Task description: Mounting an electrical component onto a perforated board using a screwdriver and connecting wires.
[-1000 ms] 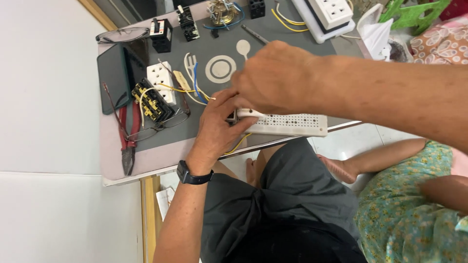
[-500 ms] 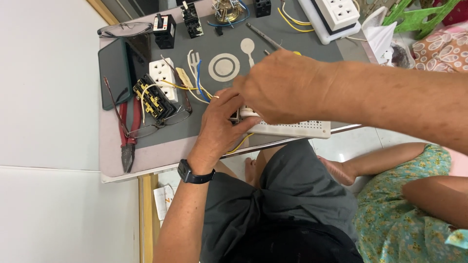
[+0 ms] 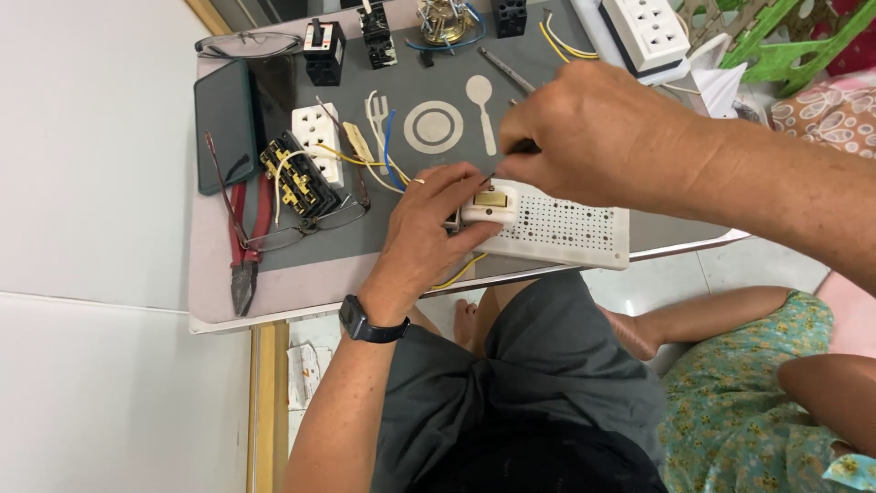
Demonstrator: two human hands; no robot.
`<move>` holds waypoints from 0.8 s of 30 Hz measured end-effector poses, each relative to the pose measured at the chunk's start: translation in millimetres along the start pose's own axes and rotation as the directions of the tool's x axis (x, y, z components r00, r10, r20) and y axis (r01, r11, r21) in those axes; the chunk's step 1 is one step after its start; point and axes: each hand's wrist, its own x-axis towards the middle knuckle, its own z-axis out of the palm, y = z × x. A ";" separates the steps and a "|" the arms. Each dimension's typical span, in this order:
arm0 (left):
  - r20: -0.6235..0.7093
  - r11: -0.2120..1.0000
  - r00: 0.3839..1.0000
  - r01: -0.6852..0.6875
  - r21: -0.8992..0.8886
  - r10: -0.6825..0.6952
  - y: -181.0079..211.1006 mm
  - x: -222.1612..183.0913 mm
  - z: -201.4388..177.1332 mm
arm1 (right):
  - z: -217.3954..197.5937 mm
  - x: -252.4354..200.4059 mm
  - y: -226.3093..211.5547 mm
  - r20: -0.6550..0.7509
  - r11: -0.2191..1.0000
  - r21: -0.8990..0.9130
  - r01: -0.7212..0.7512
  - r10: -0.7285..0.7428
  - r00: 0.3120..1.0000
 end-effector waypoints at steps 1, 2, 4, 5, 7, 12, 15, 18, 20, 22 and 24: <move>-0.003 1.000 1.000 0.001 0.002 -0.001 0.0 0.2 -0.5 | -1.0 0.7 -1.1 0.000 1.000 0.000 0.004 -0.004 1.000; 0.007 1.000 1.000 -0.001 -0.011 0.001 -0.1 0.1 -1.2 | -1.7 1.2 -2.4 0.038 0.999 -0.003 -0.033 0.033 0.999; 0.018 1.000 1.000 -0.003 -0.024 0.003 0.3 0.1 -1.6 | -2.2 1.5 -2.9 0.075 0.997 -0.007 -0.071 0.071 0.995; 0.014 1.000 1.000 0.004 -0.018 -0.004 0.6 0.1 -1.4 | -2.0 1.3 -2.2 0.076 0.997 -0.010 -0.074 0.075 0.994; 0.013 1.000 1.000 0.009 -0.014 -0.009 1.8 0.1 -0.8 | -0.8 0.2 -1.5 0.076 0.997 -0.014 -0.082 0.083 0.994; 0.049 0.998 0.997 0.059 -0.014 -0.058 1.8 1.5 -1.3 | 1.6 1.1 -1.3 0.102 0.996 -0.007 -0.085 0.085 0.991; 0.057 0.998 0.996 0.068 -0.009 -0.067 -1.3 1.9 0.5 | 1.9 2.6 -1.1 0.124 0.996 -0.021 -0.089 0.091 0.988; 0.050 0.999 0.998 0.047 -0.015 -0.046 1.1 2.3 -1.8 | 3.7 2.8 -0.4 0.087 0.999 0.001 -0.049 0.049 0.995; 0.052 0.999 0.998 0.047 -0.023 -0.045 0.2 2.1 -1.3 | 2.6 4.2 -1.2 0.106 0.999 -0.015 -0.047 0.049 0.993; 0.055 0.998 0.997 0.046 -0.030 -0.045 0.6 2.2 -2.0 | 3.8 6.8 0.5 0.124 0.999 -0.030 -0.045 0.048 0.991; 0.064 0.999 0.997 0.048 -0.011 -0.047 1.7 1.8 -2.8 | 8.3 10.1 4.7 0.161 0.987 -0.151 0.050 -0.025 0.987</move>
